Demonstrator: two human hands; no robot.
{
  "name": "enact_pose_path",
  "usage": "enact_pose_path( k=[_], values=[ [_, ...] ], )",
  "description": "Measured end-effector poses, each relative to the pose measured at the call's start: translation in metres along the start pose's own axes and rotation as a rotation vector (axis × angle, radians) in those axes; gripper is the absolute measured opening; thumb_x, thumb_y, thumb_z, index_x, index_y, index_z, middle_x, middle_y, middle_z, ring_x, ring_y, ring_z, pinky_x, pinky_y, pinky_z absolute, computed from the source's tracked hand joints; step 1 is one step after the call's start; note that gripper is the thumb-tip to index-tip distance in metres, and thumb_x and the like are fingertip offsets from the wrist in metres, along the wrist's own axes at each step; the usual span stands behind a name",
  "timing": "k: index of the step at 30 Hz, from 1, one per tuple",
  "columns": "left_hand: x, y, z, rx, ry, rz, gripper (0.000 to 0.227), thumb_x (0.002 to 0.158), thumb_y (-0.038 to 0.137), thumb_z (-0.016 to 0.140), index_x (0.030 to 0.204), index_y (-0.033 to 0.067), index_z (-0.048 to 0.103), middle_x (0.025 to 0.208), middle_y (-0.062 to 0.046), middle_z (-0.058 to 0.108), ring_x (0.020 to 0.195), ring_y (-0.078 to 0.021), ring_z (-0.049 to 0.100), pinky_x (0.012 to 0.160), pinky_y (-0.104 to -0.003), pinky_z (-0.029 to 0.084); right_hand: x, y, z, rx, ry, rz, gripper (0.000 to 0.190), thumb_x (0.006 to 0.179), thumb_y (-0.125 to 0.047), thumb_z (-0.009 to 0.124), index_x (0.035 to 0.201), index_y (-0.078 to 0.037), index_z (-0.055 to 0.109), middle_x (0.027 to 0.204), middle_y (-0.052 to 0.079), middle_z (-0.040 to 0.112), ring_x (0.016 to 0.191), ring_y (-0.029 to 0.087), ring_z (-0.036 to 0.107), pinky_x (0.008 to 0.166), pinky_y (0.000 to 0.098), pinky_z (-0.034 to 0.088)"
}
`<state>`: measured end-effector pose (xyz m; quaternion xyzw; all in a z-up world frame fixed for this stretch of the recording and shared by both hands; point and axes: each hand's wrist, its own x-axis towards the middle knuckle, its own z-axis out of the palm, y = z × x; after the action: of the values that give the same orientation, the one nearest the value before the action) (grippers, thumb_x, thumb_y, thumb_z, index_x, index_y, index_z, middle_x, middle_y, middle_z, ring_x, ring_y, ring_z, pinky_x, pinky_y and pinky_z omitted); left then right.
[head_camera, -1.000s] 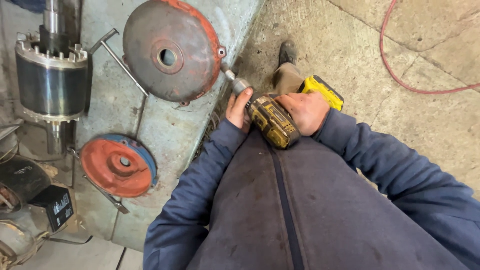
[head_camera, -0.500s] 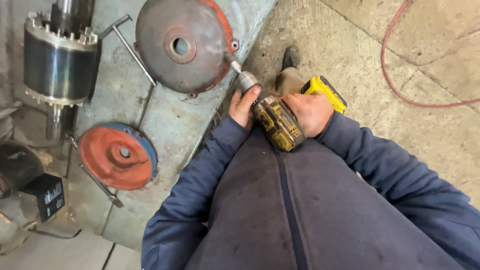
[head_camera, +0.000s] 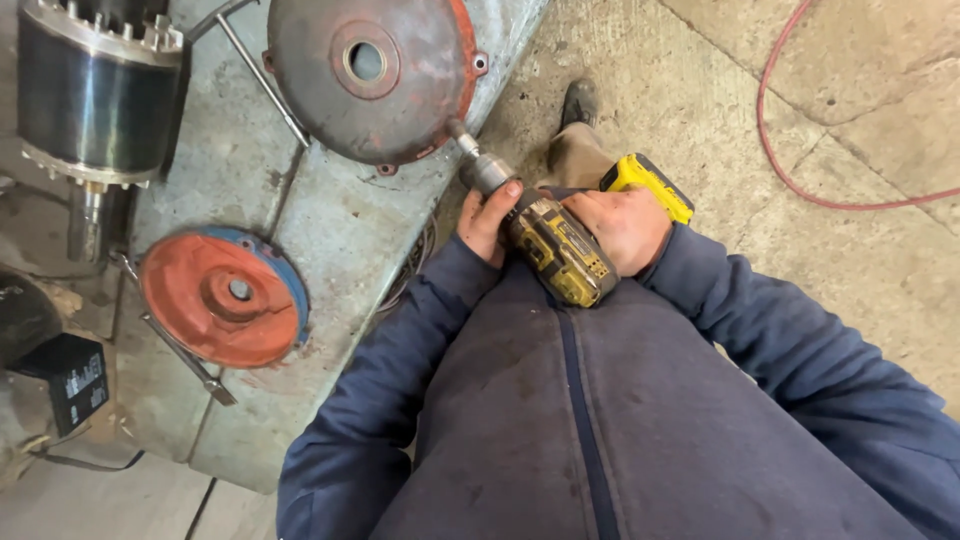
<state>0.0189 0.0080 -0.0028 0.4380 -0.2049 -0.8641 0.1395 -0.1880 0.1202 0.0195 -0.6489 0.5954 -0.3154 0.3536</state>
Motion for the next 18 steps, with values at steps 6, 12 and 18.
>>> enact_pose_path(
  k=[6, 12, 18],
  values=[
    [-0.007, -0.008, -0.012, -0.076, 0.009, 0.009, 0.029, 0.098, 0.024, 0.070, 0.115, 0.0036, 0.059, 0.109, -0.017, 0.072, 0.099, -0.0260, 0.071, 0.092, -0.042, 0.058, 0.000, 0.000, 0.005, -0.001, -0.065, 0.004, 0.036, 0.075, -0.031, 0.077, 0.099, -0.007, 0.063, 0.079, 0.009, 0.069, 0.069, 0.032, 0.069, 0.059, 0.0428, 0.053],
    [-0.014, -0.006, -0.011, -0.064, 0.045, 0.000, 0.030, 0.096, 0.026, 0.071, 0.112, 0.0022, 0.060, 0.110, -0.020, 0.073, 0.100, -0.0274, 0.072, 0.093, -0.043, 0.058, 0.000, 0.006, 0.010, 0.000, -0.107, -0.020, 0.038, 0.075, -0.031, 0.077, 0.101, -0.007, 0.063, 0.081, 0.009, 0.069, 0.070, 0.033, 0.069, 0.059, 0.0431, 0.053],
    [-0.010, -0.008, -0.009, -0.055, 0.029, 0.008, 0.032, 0.098, 0.027, 0.070, 0.112, -0.0007, 0.060, 0.111, -0.020, 0.074, 0.101, -0.0271, 0.072, 0.094, -0.042, 0.058, 0.004, -0.002, -0.002, -0.011, -0.082, -0.014, 0.036, 0.077, -0.029, 0.075, 0.103, -0.007, 0.064, 0.080, 0.008, 0.068, 0.070, 0.031, 0.069, 0.060, 0.0419, 0.053]
  ],
)
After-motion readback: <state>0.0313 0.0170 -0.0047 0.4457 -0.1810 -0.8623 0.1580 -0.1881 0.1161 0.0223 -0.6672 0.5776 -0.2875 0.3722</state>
